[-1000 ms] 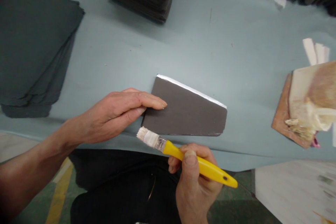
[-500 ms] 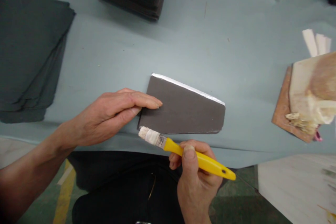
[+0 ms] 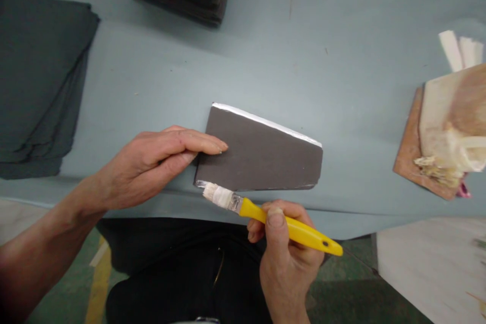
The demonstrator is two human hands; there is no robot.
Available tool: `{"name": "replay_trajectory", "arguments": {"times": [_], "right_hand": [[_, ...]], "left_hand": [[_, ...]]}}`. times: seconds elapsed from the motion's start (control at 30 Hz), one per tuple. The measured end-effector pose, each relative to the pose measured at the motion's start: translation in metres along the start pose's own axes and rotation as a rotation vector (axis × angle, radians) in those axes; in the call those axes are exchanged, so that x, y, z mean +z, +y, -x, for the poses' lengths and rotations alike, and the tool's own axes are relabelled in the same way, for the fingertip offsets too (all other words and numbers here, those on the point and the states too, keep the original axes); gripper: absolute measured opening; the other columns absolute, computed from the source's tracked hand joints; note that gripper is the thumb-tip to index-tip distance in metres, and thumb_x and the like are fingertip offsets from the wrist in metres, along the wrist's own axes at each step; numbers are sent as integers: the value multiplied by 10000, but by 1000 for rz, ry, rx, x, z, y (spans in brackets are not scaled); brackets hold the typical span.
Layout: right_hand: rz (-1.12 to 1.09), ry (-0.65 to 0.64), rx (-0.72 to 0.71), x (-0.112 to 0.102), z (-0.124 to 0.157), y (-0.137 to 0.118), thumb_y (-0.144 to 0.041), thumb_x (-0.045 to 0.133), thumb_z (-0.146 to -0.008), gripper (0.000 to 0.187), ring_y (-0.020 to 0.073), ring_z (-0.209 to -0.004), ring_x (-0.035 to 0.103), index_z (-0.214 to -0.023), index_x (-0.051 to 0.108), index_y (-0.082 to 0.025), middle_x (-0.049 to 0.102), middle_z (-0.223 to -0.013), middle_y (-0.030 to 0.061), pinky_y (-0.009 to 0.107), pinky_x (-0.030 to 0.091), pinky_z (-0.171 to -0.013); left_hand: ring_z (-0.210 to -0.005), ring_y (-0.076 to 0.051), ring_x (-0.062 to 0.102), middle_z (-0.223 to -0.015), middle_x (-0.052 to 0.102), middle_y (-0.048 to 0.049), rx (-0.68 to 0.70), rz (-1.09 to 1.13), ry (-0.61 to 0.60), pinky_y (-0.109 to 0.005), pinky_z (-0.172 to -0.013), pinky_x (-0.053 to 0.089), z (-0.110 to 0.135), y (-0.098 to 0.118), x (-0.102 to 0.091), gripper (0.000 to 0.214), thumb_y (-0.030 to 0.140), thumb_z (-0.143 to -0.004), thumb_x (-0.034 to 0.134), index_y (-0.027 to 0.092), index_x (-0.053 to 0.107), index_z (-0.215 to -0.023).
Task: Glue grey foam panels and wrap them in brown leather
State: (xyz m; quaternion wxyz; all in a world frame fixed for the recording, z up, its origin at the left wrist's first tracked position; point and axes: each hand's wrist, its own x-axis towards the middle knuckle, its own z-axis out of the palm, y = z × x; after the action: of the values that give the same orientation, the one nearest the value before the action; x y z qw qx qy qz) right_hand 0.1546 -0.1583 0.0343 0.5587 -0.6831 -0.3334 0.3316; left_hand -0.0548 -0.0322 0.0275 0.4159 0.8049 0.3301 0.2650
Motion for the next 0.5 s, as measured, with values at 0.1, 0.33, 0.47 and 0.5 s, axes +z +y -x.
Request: {"name": "replay_trajectory", "arguments": {"times": [0.1, 0.33, 0.47, 0.5], "right_hand": [[4, 11, -11, -2, -1, 1, -428, 802, -945, 320, 95, -427, 584, -776, 709, -173, 617, -562, -38, 189, 503, -428], [12, 27, -14, -8, -4, 1, -423, 802, -944, 313, 96, -443, 585, -779, 711, -172, 628, -581, -32, 193, 499, -434], [13, 34, -5, -11, -5, 1, -428, 802, -944, 319, 94, -444, 584, -776, 710, -173, 627, -572, -33, 188, 493, -438], [16, 35, -4, -12, -6, 1, -429, 799, -948, 320, 93, -443, 583, -777, 711, -174, 624, -566, -34, 187, 493, -441]], "left_hand": [[-1197, -152, 742, -1291, 802, -26, -9, 11, 5, -250, -1138, 519, 0, 0, 0, 377, 142, -1077, 449, 205, 746, -1301], [-1197, -146, 739, -1293, 800, -27, -25, 24, 5, -235, -1127, 520, 1, 0, -1, 364, 146, -1076, 457, 197, 749, -1286], [-1208, -146, 737, -1295, 799, -22, -21, 26, 0, -235, -1119, 522, 2, -2, -1, 359, 147, -1079, 460, 208, 745, -1289], [-1206, -154, 740, -1294, 800, -22, -22, 27, -2, -245, -1114, 531, 2, -2, -1, 357, 151, -1079, 465, 215, 747, -1289]]}}
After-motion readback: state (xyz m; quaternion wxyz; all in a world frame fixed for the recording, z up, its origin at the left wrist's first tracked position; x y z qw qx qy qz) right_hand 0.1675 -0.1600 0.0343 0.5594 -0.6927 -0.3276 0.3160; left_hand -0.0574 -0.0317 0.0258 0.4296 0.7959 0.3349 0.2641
